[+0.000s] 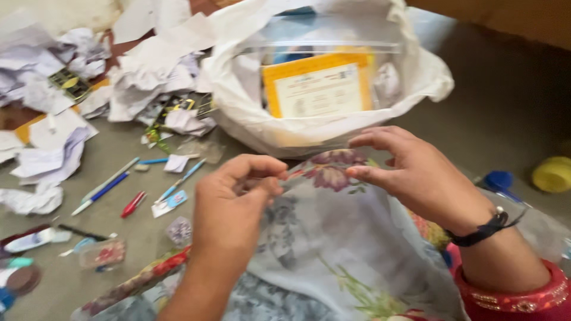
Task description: The person sorts through a pile of stationery and crumpled papers on the floor, picking up pens, highlighters, and small boxes, then placing them into a white bag. They also fold and place crumpled papers into the bag.
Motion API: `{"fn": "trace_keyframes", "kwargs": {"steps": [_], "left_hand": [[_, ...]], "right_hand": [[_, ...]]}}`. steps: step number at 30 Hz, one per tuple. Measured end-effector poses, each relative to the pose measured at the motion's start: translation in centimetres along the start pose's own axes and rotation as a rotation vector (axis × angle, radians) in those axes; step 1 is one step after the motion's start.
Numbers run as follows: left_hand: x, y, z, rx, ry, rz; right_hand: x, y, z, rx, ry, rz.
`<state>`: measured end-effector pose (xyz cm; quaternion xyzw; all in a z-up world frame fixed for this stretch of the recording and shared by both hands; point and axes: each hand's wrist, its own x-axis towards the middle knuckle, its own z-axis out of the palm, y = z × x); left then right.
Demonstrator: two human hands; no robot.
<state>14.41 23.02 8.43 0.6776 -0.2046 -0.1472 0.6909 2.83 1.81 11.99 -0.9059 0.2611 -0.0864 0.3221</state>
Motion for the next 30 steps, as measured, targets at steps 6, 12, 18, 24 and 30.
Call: {"fn": "trace_keyframes", "kwargs": {"steps": [6,12,18,24,30], "left_hand": [[-0.4,0.6,-8.3,0.126,0.083,-0.061],[-0.5,0.8,-13.4,0.594,0.178,-0.271],[1.0,-1.5,-17.1,0.942,0.310,0.162],[2.4,-5.8,-19.9,1.053,0.344,0.158],[4.5,-8.7,-22.0,1.137,0.288,-0.009]], "right_hand": [[1.1,-5.9,3.5,0.129,-0.137,-0.203],[2.4,-11.1,6.8,-0.124,-0.111,-0.444],[5.0,-14.6,11.7,-0.174,-0.090,-0.649],[8.0,-15.3,17.7,-0.152,-0.134,-0.745],[10.0,-12.5,21.8,-0.107,-0.261,-0.661]]}}
